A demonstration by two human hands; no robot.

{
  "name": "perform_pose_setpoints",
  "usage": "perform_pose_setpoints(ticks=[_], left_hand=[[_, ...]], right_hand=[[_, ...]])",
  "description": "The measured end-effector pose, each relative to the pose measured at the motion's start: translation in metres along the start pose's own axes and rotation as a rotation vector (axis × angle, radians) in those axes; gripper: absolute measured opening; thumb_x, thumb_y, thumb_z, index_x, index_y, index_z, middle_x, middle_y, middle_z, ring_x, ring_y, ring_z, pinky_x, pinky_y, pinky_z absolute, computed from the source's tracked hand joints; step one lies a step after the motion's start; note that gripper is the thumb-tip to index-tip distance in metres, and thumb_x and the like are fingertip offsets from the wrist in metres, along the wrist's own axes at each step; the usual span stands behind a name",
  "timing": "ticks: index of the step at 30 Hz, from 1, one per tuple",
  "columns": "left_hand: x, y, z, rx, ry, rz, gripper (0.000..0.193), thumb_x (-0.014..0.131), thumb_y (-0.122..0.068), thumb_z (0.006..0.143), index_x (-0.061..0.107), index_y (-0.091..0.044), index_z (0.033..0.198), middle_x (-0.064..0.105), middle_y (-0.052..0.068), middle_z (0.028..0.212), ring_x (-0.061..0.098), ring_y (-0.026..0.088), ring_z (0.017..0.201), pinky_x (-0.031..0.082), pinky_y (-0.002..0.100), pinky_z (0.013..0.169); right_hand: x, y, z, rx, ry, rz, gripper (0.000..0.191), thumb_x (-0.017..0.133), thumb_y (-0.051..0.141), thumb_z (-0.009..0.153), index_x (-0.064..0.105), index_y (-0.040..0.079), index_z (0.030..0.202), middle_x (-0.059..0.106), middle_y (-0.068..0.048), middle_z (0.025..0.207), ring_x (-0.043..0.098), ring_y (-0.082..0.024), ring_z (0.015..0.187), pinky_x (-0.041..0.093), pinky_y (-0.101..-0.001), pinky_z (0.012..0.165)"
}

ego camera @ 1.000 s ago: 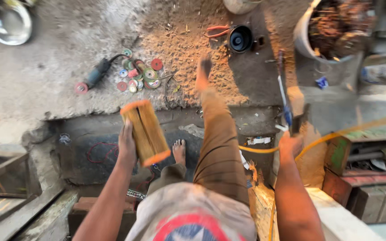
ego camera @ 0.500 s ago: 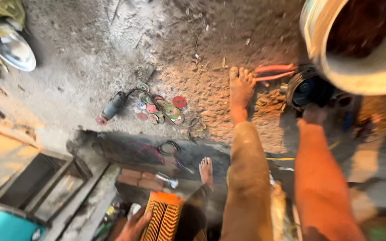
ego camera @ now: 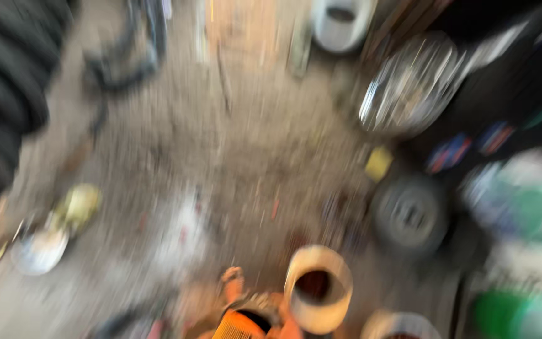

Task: The person holds a cylindrical air filter in one hand and a compressed air hose in the other, blowing dust off the filter pleats. They rotate the filter and aim the nozzle at different sections, briefly walk across the workshop with the filter and a black plastic housing, then resume blowing dust off the filter from multiple angles.

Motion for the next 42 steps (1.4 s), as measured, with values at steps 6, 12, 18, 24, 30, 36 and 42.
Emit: perform_pose_setpoints(ticks=[6,12,18,24,30,36,42], left_hand=[[0.075,-0.275,0.070,0.094,-0.022,0.209,0.064,0.077,-0.048,0.081,0.065,-0.007,0.129,0.072,0.011,0.122,0.066,0.022,0.116,0.049,0.038,0.101],[0.156,-0.543,0.112,0.090,-0.200,0.922,0.064,0.079,-0.059,0.074,0.082,-0.005,0.108,0.081,0.010,0.092,0.077,0.020,0.085,0.060,0.034,0.079],[0.231,-0.751,0.209,0.112,-0.065,1.232,0.073,0.081,-0.066,0.072,0.076,-0.008,0.115,0.077,0.011,0.104,0.074,0.022,0.096,0.058,0.037,0.086],[0.208,-0.940,0.355,0.124,0.067,0.960,0.058,0.072,-0.045,0.083,0.071,-0.008,0.127,0.073,0.010,0.121,0.069,0.021,0.110,0.055,0.037,0.093],[0.178,-1.093,0.374,0.394,-0.202,0.186,0.048,0.056,-0.035,0.093,0.067,-0.007,0.130,0.073,0.005,0.125,0.067,0.018,0.116,0.053,0.034,0.096],[0.189,-1.259,0.501,0.936,-0.595,0.549,0.044,0.054,-0.034,0.103,0.067,-0.001,0.130,0.072,0.011,0.122,0.066,0.021,0.114,0.048,0.033,0.101],[0.246,-1.498,0.639,0.829,-0.355,0.776,0.049,0.057,-0.038,0.099,0.061,-0.003,0.134,0.065,0.012,0.128,0.064,0.024,0.111,0.052,0.035,0.096]], right_hand=[[0.178,0.187,-0.042,-0.492,0.551,-0.663,0.088,0.079,0.020,0.070,0.041,0.008,0.149,0.063,-0.011,0.131,0.061,-0.025,0.124,0.047,-0.0377,0.104],[0.340,0.381,-0.088,-1.014,0.528,-1.260,0.102,0.080,0.018,0.067,0.034,0.007,0.158,0.053,-0.017,0.148,0.051,-0.029,0.138,0.039,-0.0391,0.116],[0.453,0.555,-0.100,-0.830,0.493,-1.304,0.104,0.090,0.036,0.068,0.040,0.013,0.156,0.055,-0.016,0.149,0.049,-0.029,0.141,0.036,-0.0390,0.117],[0.606,0.714,-0.004,-0.807,0.459,-1.357,0.102,0.092,0.036,0.065,0.044,0.012,0.151,0.063,-0.014,0.140,0.058,-0.024,0.128,0.044,-0.0369,0.110],[0.746,0.866,0.043,-0.625,0.567,-1.014,0.096,0.090,0.028,0.069,0.045,0.005,0.150,0.062,-0.012,0.137,0.059,-0.021,0.124,0.048,-0.0367,0.107],[0.859,1.015,0.125,-0.643,0.552,-0.967,0.095,0.088,0.026,0.071,0.044,0.006,0.153,0.060,-0.008,0.142,0.057,-0.019,0.129,0.046,-0.0348,0.109],[0.940,1.165,0.212,-0.636,0.503,-0.565,0.093,0.084,0.027,0.073,0.043,0.005,0.153,0.060,-0.010,0.143,0.057,-0.019,0.129,0.045,-0.0355,0.109]])
Point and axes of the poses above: each hand's wrist, its own z-axis towards the middle knuckle, its own x-axis out of the palm, y = z × x, the point moved 3 cm from there along z, towards the middle knuckle
